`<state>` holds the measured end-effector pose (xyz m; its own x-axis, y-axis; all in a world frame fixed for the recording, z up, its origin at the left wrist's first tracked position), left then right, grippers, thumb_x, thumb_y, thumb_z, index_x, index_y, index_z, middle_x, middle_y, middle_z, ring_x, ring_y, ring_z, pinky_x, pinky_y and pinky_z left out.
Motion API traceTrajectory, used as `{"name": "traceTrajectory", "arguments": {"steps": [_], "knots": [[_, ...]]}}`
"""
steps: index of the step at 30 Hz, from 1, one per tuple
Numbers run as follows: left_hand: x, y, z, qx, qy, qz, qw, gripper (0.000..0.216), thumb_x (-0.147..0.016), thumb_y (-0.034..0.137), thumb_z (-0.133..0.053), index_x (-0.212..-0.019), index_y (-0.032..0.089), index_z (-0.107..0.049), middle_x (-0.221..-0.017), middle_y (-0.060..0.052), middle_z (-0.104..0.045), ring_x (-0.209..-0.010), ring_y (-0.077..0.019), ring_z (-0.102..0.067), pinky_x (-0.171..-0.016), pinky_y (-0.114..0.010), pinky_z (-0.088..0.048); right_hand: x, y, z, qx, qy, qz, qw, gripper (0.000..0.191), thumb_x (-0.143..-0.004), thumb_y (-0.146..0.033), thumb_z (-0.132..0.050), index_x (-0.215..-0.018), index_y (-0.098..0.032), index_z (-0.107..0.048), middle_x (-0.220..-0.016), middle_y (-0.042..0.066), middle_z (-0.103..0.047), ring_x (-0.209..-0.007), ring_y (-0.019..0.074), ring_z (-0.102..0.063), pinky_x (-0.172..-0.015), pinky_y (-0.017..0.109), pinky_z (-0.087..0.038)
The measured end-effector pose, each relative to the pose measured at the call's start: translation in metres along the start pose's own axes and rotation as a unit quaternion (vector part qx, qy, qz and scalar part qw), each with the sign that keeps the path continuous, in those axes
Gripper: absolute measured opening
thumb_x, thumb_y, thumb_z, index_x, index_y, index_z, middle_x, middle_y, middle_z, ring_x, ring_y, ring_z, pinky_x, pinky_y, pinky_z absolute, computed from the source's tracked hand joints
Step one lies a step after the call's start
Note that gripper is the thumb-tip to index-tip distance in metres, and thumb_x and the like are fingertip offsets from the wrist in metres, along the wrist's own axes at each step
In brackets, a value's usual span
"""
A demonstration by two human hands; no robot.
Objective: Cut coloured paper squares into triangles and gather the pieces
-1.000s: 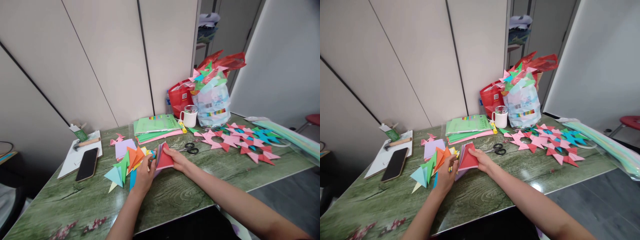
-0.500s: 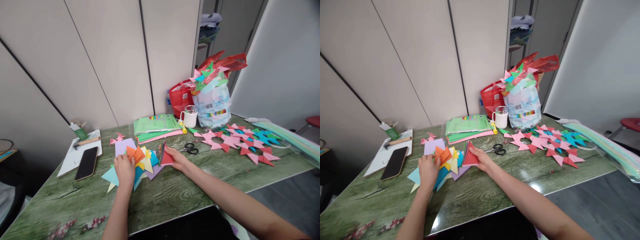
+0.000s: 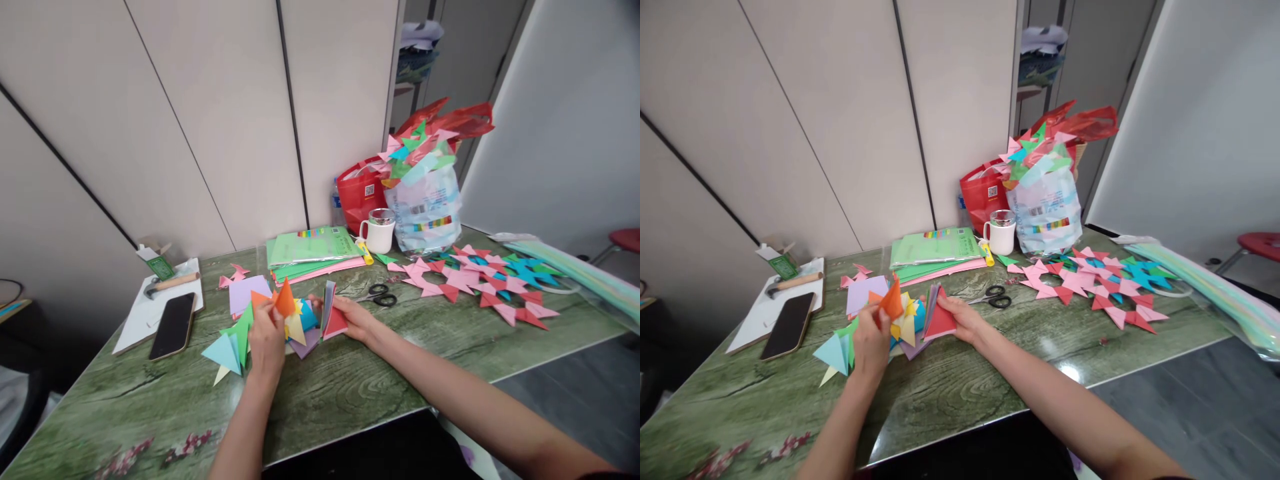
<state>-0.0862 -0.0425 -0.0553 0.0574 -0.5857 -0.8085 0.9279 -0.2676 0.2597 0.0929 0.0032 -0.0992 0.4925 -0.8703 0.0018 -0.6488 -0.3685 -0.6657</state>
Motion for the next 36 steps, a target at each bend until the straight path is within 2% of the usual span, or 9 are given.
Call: {"name": "traceTrajectory", "arguments": {"steps": [4, 7, 12, 15, 17, 21, 25, 30, 36], "knots": [[0.009, 0.011, -0.008, 0.051, -0.022, -0.067, 0.996, 0.014, -0.085, 0.016, -0.039, -0.093, 0.015, -0.051, -0.089, -0.011, -0.063, -0.083, -0.0214, -0.063, -0.071, -0.033, -0.049, 0.000, 0.002, -0.002, 0.004, -0.016, -0.002, 1.000, 0.025, -0.067, -0.030, -0.073, -0.084, -0.013, -0.066, -0.088, 0.009, -0.072, -0.083, 0.0209, -0.067, -0.081, 0.034, -0.050], [0.014, 0.017, -0.010, 0.075, -0.045, -0.096, 0.992, 0.018, -0.086, 0.016, -0.041, -0.101, 0.013, -0.051, -0.085, -0.011, -0.064, -0.081, -0.0213, -0.064, -0.070, -0.033, -0.050, 0.000, 0.004, -0.002, 0.010, -0.015, -0.009, 1.000, 0.026, -0.065, -0.031, -0.075, -0.080, -0.013, -0.066, -0.080, 0.008, -0.072, -0.077, 0.0210, -0.068, -0.079, 0.035, -0.050], [0.021, 0.030, -0.008, 0.117, -0.070, -0.120, 0.983, 0.027, -0.089, 0.020, -0.039, -0.115, 0.015, -0.045, -0.100, -0.011, -0.065, -0.087, -0.0180, -0.065, -0.074, -0.029, -0.051, 0.000, 0.004, -0.002, 0.014, -0.010, -0.023, 1.000, 0.029, -0.060, -0.031, -0.079, -0.075, -0.010, -0.066, -0.069, 0.008, -0.072, -0.063, 0.0188, -0.067, -0.072, 0.033, -0.051], [0.021, 0.033, -0.004, 0.128, -0.087, -0.108, 0.982, 0.030, -0.091, 0.023, -0.036, -0.119, 0.016, -0.040, -0.097, -0.008, -0.067, -0.082, -0.0143, -0.066, -0.071, -0.025, -0.052, 0.000, 0.004, -0.001, 0.009, 0.002, -0.019, 1.000, 0.029, -0.059, -0.031, -0.079, -0.075, -0.011, -0.066, -0.069, 0.007, -0.072, -0.060, 0.0169, -0.067, -0.068, 0.030, -0.052], [0.015, 0.028, -0.001, 0.116, -0.089, -0.086, 0.986, 0.028, -0.092, 0.023, -0.033, -0.117, 0.016, -0.042, -0.091, -0.006, -0.067, -0.079, -0.0140, -0.065, -0.071, -0.026, -0.051, 0.000, 0.003, 0.000, 0.004, 0.014, -0.014, 1.000, 0.028, -0.060, -0.031, -0.079, -0.075, -0.011, -0.066, -0.071, 0.006, -0.072, -0.060, 0.0160, -0.067, -0.067, 0.029, -0.052], [-0.001, 0.002, 0.004, 0.031, -0.058, -0.001, 0.998, 0.021, -0.088, 0.020, -0.037, -0.098, 0.014, -0.055, -0.093, -0.013, -0.062, -0.091, -0.0227, -0.058, -0.080, -0.039, -0.046, -0.002, 0.003, 0.004, -0.009, 0.037, -0.006, 0.999, 0.025, -0.062, -0.028, -0.078, -0.078, -0.013, -0.066, -0.073, 0.005, -0.073, -0.063, 0.0150, -0.068, -0.069, 0.027, -0.053], [-0.010, -0.020, 0.003, -0.061, -0.078, 0.057, 0.993, 0.019, -0.079, 0.013, -0.047, -0.091, 0.012, -0.061, -0.105, -0.017, -0.054, -0.102, -0.0295, -0.049, -0.086, -0.047, -0.041, -0.003, 0.003, 0.006, -0.018, 0.051, 0.002, 0.999, 0.023, -0.064, -0.025, -0.077, -0.081, -0.015, -0.064, -0.074, 0.002, -0.073, -0.064, 0.0141, -0.068, -0.069, 0.027, -0.053], [-0.006, -0.023, -0.004, -0.113, -0.130, 0.060, 0.983, 0.020, -0.078, 0.014, -0.048, -0.075, 0.014, -0.068, -0.112, -0.017, -0.054, -0.110, -0.0329, -0.043, -0.091, -0.048, -0.037, -0.002, 0.002, 0.005, -0.023, 0.055, 0.014, 0.998, 0.024, -0.064, -0.025, -0.077, -0.081, -0.014, -0.064, -0.074, 0.004, -0.072, -0.065, 0.0153, -0.068, -0.067, 0.027, -0.054], [-0.002, -0.026, -0.012, -0.115, -0.122, 0.057, 0.984, 0.027, -0.081, 0.012, -0.043, -0.091, 0.008, -0.067, -0.108, -0.020, -0.061, -0.114, -0.0362, -0.044, -0.091, -0.052, -0.036, -0.001, -0.002, 0.002, -0.038, 0.049, 0.032, 0.998, 0.035, -0.063, -0.021, -0.077, -0.095, -0.020, -0.063, -0.074, -0.001, -0.072, -0.063, 0.0135, -0.067, -0.064, 0.025, -0.054]]}}
Point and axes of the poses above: each hand's wrist, its own x-axis away from the middle knuckle, its own z-axis out of the back of the hand, y = z × x, the point moved 2 cm from there along -x, towards the middle knuckle
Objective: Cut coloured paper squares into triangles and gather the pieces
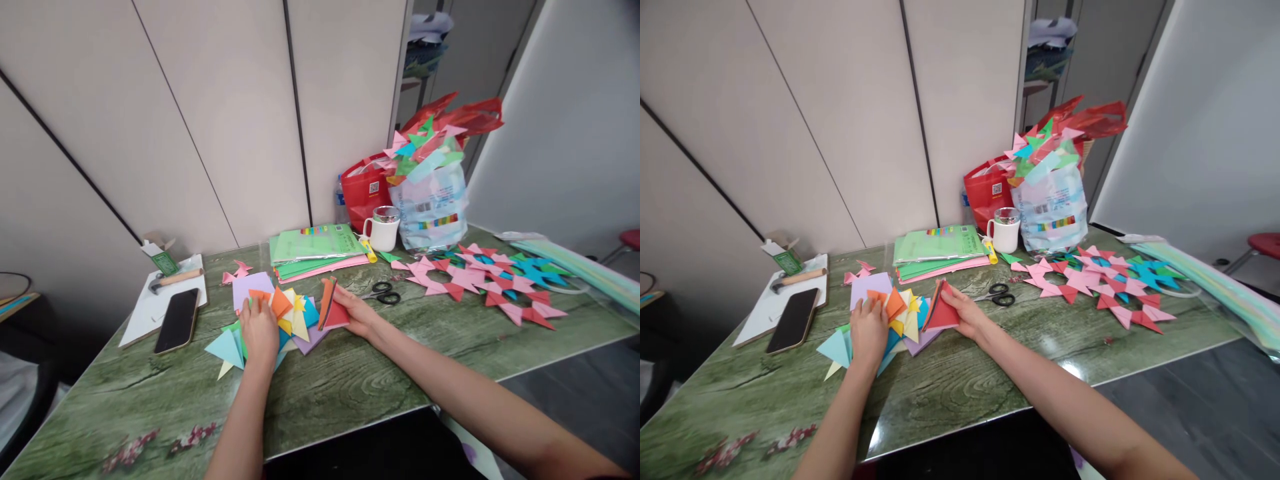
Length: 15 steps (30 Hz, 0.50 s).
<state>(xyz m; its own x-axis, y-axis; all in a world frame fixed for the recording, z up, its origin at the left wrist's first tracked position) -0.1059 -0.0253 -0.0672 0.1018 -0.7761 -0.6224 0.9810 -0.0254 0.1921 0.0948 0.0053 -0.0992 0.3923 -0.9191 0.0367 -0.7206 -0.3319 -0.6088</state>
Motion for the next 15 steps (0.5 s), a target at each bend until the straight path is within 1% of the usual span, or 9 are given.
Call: {"name": "traceTrajectory", "arguments": {"steps": [2, 5, 7, 10, 12, 15], "knots": [[-0.001, -0.001, -0.001, 0.016, 0.024, -0.003, 1.000, 0.030, -0.082, 0.011, -0.040, -0.099, 0.007, -0.064, -0.106, -0.020, -0.062, -0.115, -0.0348, -0.045, -0.092, -0.051, -0.037, 0.000, -0.001, 0.000, -0.002, -0.004, -0.003, 1.000, 0.038, -0.064, -0.021, -0.077, -0.099, -0.019, -0.063, -0.072, -0.001, -0.072, -0.062, 0.0135, -0.067, -0.062, 0.024, -0.054], [-0.002, 0.001, 0.004, 0.055, 0.085, -0.020, 0.995, 0.034, -0.084, 0.010, -0.037, -0.111, 0.008, -0.058, -0.111, -0.019, -0.059, -0.116, -0.0302, -0.046, -0.093, -0.048, -0.037, 0.000, 0.000, 0.001, -0.004, -0.008, -0.013, 1.000, 0.029, -0.066, -0.024, -0.076, -0.091, -0.015, -0.064, -0.071, 0.002, -0.072, -0.061, 0.0138, -0.067, -0.062, 0.025, -0.054], [-0.002, 0.005, 0.010, 0.091, 0.131, -0.043, 0.986, 0.036, -0.086, 0.010, -0.035, -0.116, 0.009, -0.055, -0.115, -0.018, -0.056, -0.114, -0.0260, -0.048, -0.094, -0.043, -0.039, -0.001, 0.001, 0.003, -0.008, -0.012, -0.016, 1.000, 0.024, -0.066, -0.024, -0.076, -0.085, -0.014, -0.065, -0.071, 0.002, -0.072, -0.062, 0.0140, -0.067, -0.064, 0.026, -0.054], [0.002, 0.016, 0.021, 0.146, 0.185, -0.088, 0.968, 0.036, -0.087, 0.011, -0.037, -0.120, 0.013, -0.052, -0.115, -0.016, -0.056, -0.110, -0.0208, -0.052, -0.093, -0.036, -0.041, -0.002, 0.001, 0.004, -0.013, -0.023, -0.013, 1.000, 0.023, -0.065, -0.025, -0.077, -0.082, -0.015, -0.064, -0.074, 0.002, -0.072, -0.065, 0.0141, -0.068, -0.066, 0.026, -0.054], [0.005, 0.024, 0.026, 0.176, 0.200, -0.120, 0.956, 0.037, -0.087, 0.010, -0.040, -0.121, 0.015, -0.051, -0.113, -0.014, -0.057, -0.108, -0.0195, -0.054, -0.093, -0.035, -0.042, -0.002, 0.001, 0.003, -0.016, -0.033, -0.010, 0.999, 0.023, -0.065, -0.025, -0.076, -0.082, -0.016, -0.064, -0.077, 0.002, -0.072, -0.069, 0.0143, -0.068, -0.069, 0.026, -0.053], [0.009, 0.034, 0.028, 0.211, 0.191, -0.164, 0.944, 0.039, -0.085, 0.008, -0.043, -0.122, 0.018, -0.051, -0.112, -0.012, -0.058, -0.106, -0.0197, -0.055, -0.091, -0.035, -0.045, 0.000, 0.001, 0.000, -0.018, -0.048, -0.010, 0.999, 0.020, -0.068, -0.026, -0.075, -0.081, -0.016, -0.063, -0.086, 0.004, -0.072, -0.081, 0.0165, -0.067, -0.078, 0.030, -0.052]]}}
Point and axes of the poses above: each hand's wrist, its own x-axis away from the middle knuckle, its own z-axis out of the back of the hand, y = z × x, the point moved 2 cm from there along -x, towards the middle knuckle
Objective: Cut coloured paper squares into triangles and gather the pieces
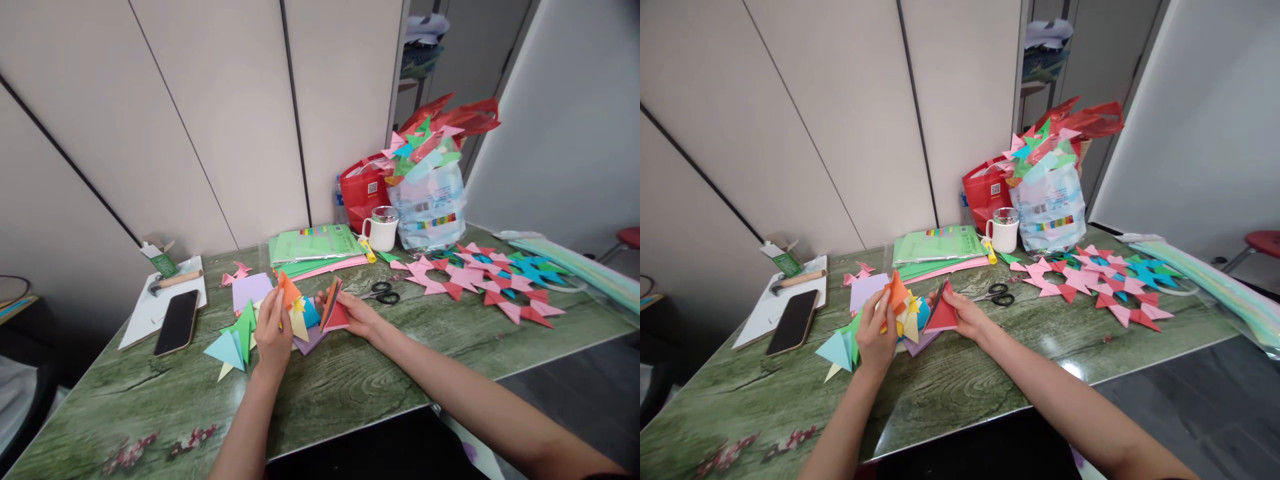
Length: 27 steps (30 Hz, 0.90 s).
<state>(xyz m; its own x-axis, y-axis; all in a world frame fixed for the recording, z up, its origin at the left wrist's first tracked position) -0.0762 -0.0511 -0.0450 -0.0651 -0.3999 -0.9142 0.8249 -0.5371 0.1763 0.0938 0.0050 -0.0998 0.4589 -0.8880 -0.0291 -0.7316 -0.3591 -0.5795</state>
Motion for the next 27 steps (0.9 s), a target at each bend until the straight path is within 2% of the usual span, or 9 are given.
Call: {"name": "traceTrajectory", "arguments": {"steps": [3, 6, 13, 18, 21, 24, 27], "knots": [[0.003, 0.007, -0.005, 0.037, -0.033, -0.018, 0.999, 0.043, -0.084, 0.007, -0.044, -0.125, 0.021, -0.048, -0.113, -0.011, -0.058, -0.107, -0.0197, -0.055, -0.089, -0.035, -0.046, 0.002, 0.000, -0.005, -0.001, -0.016, -0.003, 1.000, 0.020, -0.068, -0.028, -0.074, -0.080, -0.017, -0.062, -0.098, 0.006, -0.070, -0.095, 0.0194, -0.064, -0.088, 0.035, -0.048], [0.006, 0.012, -0.011, 0.069, -0.075, -0.029, 0.994, 0.048, -0.084, 0.006, -0.044, -0.129, 0.023, -0.043, -0.115, -0.011, -0.056, -0.110, -0.0199, -0.053, -0.090, -0.035, -0.047, 0.003, 0.000, -0.007, 0.004, -0.023, -0.009, 1.000, 0.021, -0.067, -0.028, -0.075, -0.080, -0.017, -0.063, -0.101, 0.007, -0.069, -0.098, 0.0211, -0.063, -0.091, 0.038, -0.046], [0.015, 0.025, -0.017, 0.137, -0.199, -0.056, 0.969, 0.062, -0.081, 0.007, -0.048, -0.138, 0.024, -0.028, -0.128, -0.012, -0.047, -0.120, -0.0202, -0.046, -0.096, -0.035, -0.043, 0.001, 0.002, -0.002, 0.036, -0.004, -0.028, 0.999, 0.027, -0.065, -0.027, -0.075, -0.085, -0.011, -0.065, -0.080, 0.008, -0.073, -0.075, 0.0204, -0.069, -0.079, 0.035, -0.051], [0.014, 0.032, -0.013, 0.152, -0.269, -0.063, 0.949, 0.068, -0.080, 0.026, -0.058, -0.139, 0.023, -0.024, -0.135, -0.011, -0.040, -0.125, -0.0211, -0.040, -0.100, -0.034, -0.039, -0.001, 0.002, 0.004, 0.041, 0.030, -0.016, 0.999, 0.026, -0.066, -0.027, -0.075, -0.085, -0.012, -0.066, -0.077, 0.005, -0.073, -0.066, 0.0154, -0.068, -0.070, 0.027, -0.052], [0.011, 0.026, -0.011, 0.087, -0.262, -0.040, 0.960, 0.062, -0.080, 0.034, -0.057, -0.136, 0.023, -0.030, -0.128, -0.009, -0.048, -0.118, -0.0200, -0.047, -0.096, -0.032, -0.042, -0.003, 0.003, 0.008, 0.037, 0.049, -0.010, 0.998, 0.022, -0.069, -0.028, -0.074, -0.082, -0.013, -0.065, -0.075, 0.004, -0.073, -0.064, 0.0144, -0.068, -0.069, 0.026, -0.052], [0.007, 0.007, -0.010, -0.006, -0.196, 0.040, 0.980, 0.044, -0.086, 0.024, -0.045, -0.129, 0.017, -0.038, -0.114, -0.012, -0.056, -0.109, -0.0221, -0.051, -0.092, -0.038, -0.042, -0.005, 0.003, 0.010, 0.032, 0.057, -0.009, 0.998, 0.018, -0.070, -0.026, -0.072, -0.079, -0.013, -0.065, -0.076, 0.005, -0.073, -0.064, 0.0144, -0.068, -0.070, 0.027, -0.053], [0.005, -0.015, -0.006, -0.098, -0.170, 0.114, 0.974, 0.037, -0.081, 0.016, -0.048, -0.118, 0.013, -0.048, -0.108, -0.016, -0.054, -0.104, -0.0282, -0.051, -0.086, -0.046, -0.041, -0.005, 0.003, 0.010, 0.024, 0.058, -0.004, 0.998, 0.017, -0.071, -0.024, -0.072, -0.081, -0.014, -0.064, -0.078, 0.004, -0.073, -0.066, 0.0140, -0.068, -0.071, 0.026, -0.053]]}}
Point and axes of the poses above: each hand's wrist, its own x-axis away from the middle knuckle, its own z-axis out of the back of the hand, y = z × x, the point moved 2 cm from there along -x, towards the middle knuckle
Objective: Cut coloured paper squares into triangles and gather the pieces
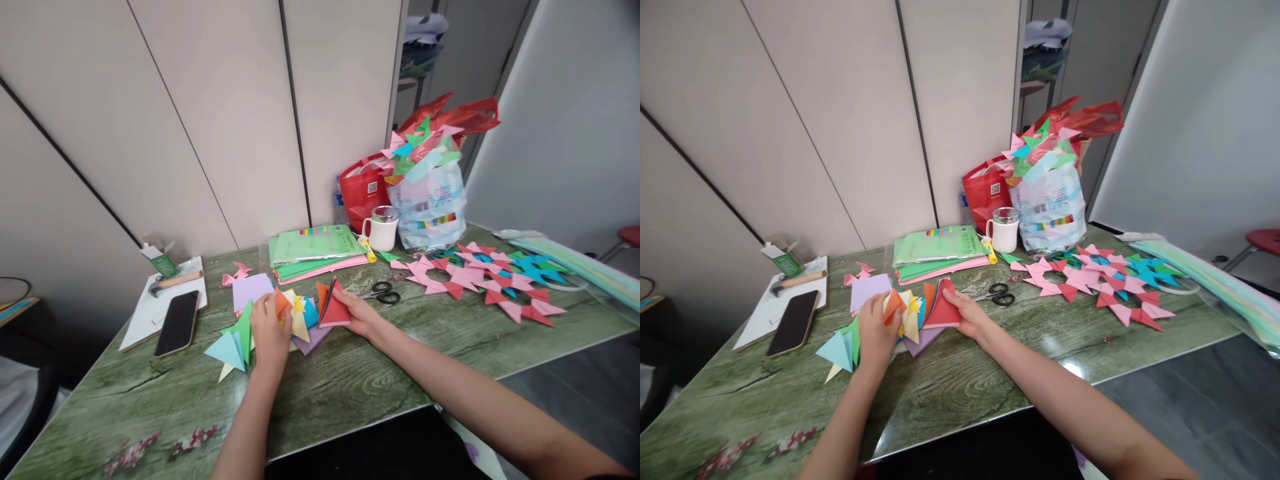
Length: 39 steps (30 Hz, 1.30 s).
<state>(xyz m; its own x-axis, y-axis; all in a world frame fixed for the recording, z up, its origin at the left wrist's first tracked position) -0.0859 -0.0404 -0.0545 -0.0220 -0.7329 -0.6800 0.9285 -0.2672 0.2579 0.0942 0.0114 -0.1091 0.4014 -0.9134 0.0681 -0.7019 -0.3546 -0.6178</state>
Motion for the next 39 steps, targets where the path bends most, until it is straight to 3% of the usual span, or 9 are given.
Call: {"name": "traceTrajectory", "arguments": {"steps": [6, 11, 14, 22, 26, 30, 35, 39], "knots": [[-0.002, -0.019, 0.002, -0.121, -0.053, 0.081, 0.988, 0.035, -0.076, 0.012, -0.049, -0.109, 0.005, -0.056, -0.099, -0.020, -0.058, -0.096, -0.0332, -0.052, -0.081, -0.047, -0.041, 0.003, -0.004, -0.005, -0.014, -0.013, 0.014, 1.000, 0.031, -0.068, -0.020, -0.074, -0.096, -0.019, -0.062, -0.086, 0.001, -0.072, -0.070, 0.0145, -0.068, -0.070, 0.027, -0.053], [-0.002, -0.017, 0.001, -0.159, -0.104, 0.082, 0.978, 0.041, -0.079, 0.028, -0.054, -0.110, 0.002, -0.057, -0.096, -0.021, -0.062, -0.092, -0.0342, -0.054, -0.077, -0.044, -0.042, 0.003, -0.003, -0.005, -0.011, -0.017, -0.002, 1.000, 0.017, -0.070, -0.022, -0.072, -0.083, -0.013, -0.064, -0.074, 0.004, -0.072, -0.063, 0.0150, -0.068, -0.067, 0.027, -0.053], [-0.002, -0.018, 0.001, -0.171, -0.116, 0.086, 0.975, 0.044, -0.079, 0.034, -0.055, -0.111, 0.004, -0.057, -0.094, -0.019, -0.064, -0.090, -0.0337, -0.056, -0.076, -0.043, -0.042, 0.002, -0.001, -0.004, -0.009, -0.021, -0.006, 1.000, 0.019, -0.071, -0.023, -0.072, -0.083, -0.011, -0.064, -0.078, 0.007, -0.072, -0.068, 0.0166, -0.068, -0.072, 0.030, -0.053], [-0.003, -0.020, -0.001, -0.168, -0.101, 0.100, 0.975, 0.029, -0.081, 0.020, -0.045, -0.104, 0.008, -0.060, -0.083, -0.016, -0.065, -0.086, -0.0309, -0.057, -0.076, -0.043, -0.041, 0.003, -0.002, -0.004, -0.004, -0.032, -0.004, 0.999, 0.024, -0.073, -0.025, -0.070, -0.092, -0.011, -0.063, -0.088, 0.009, -0.072, -0.076, 0.0184, -0.069, -0.074, 0.031, -0.054], [-0.004, -0.016, 0.002, -0.142, -0.076, 0.115, 0.980, 0.034, -0.078, 0.009, -0.040, -0.107, 0.006, -0.057, -0.082, -0.016, -0.062, -0.084, -0.0281, -0.058, -0.074, -0.041, -0.042, 0.002, -0.001, -0.003, 0.000, -0.035, -0.011, 0.999, 0.022, -0.075, -0.026, -0.068, -0.091, -0.011, -0.064, -0.086, 0.009, -0.073, -0.075, 0.0183, -0.069, -0.074, 0.032, -0.054], [-0.001, -0.002, 0.002, -0.081, -0.065, 0.113, 0.988, 0.041, -0.081, 0.012, -0.038, -0.121, 0.007, -0.045, -0.093, -0.016, -0.062, -0.074, -0.0244, -0.061, -0.062, -0.035, -0.045, 0.003, 0.000, -0.004, 0.004, -0.048, -0.011, 0.999, 0.023, -0.072, -0.027, -0.070, -0.089, -0.011, -0.065, -0.083, 0.008, -0.073, -0.075, 0.0173, -0.069, -0.077, 0.030, -0.053], [0.013, 0.025, -0.010, 0.057, -0.134, 0.022, 0.989, 0.044, -0.084, 0.014, -0.038, -0.128, 0.013, -0.036, -0.074, -0.005, -0.066, -0.055, -0.0185, -0.061, -0.052, -0.027, -0.044, 0.008, -0.001, -0.012, 0.014, -0.075, -0.018, 0.997, 0.028, -0.068, -0.028, -0.073, -0.091, -0.013, -0.066, -0.083, 0.007, -0.073, -0.078, 0.0195, -0.069, -0.083, 0.034, -0.050], [0.021, 0.037, -0.012, 0.160, -0.175, -0.051, 0.970, 0.058, -0.082, 0.010, -0.038, -0.136, 0.017, -0.018, -0.094, -0.008, -0.068, -0.076, -0.0178, -0.066, -0.062, -0.027, -0.049, 0.013, -0.002, -0.018, 0.029, -0.091, -0.039, 0.995, 0.030, -0.065, -0.027, -0.075, -0.089, -0.011, -0.066, -0.083, 0.010, -0.073, -0.077, 0.0215, -0.069, -0.082, 0.037, -0.050]]}}
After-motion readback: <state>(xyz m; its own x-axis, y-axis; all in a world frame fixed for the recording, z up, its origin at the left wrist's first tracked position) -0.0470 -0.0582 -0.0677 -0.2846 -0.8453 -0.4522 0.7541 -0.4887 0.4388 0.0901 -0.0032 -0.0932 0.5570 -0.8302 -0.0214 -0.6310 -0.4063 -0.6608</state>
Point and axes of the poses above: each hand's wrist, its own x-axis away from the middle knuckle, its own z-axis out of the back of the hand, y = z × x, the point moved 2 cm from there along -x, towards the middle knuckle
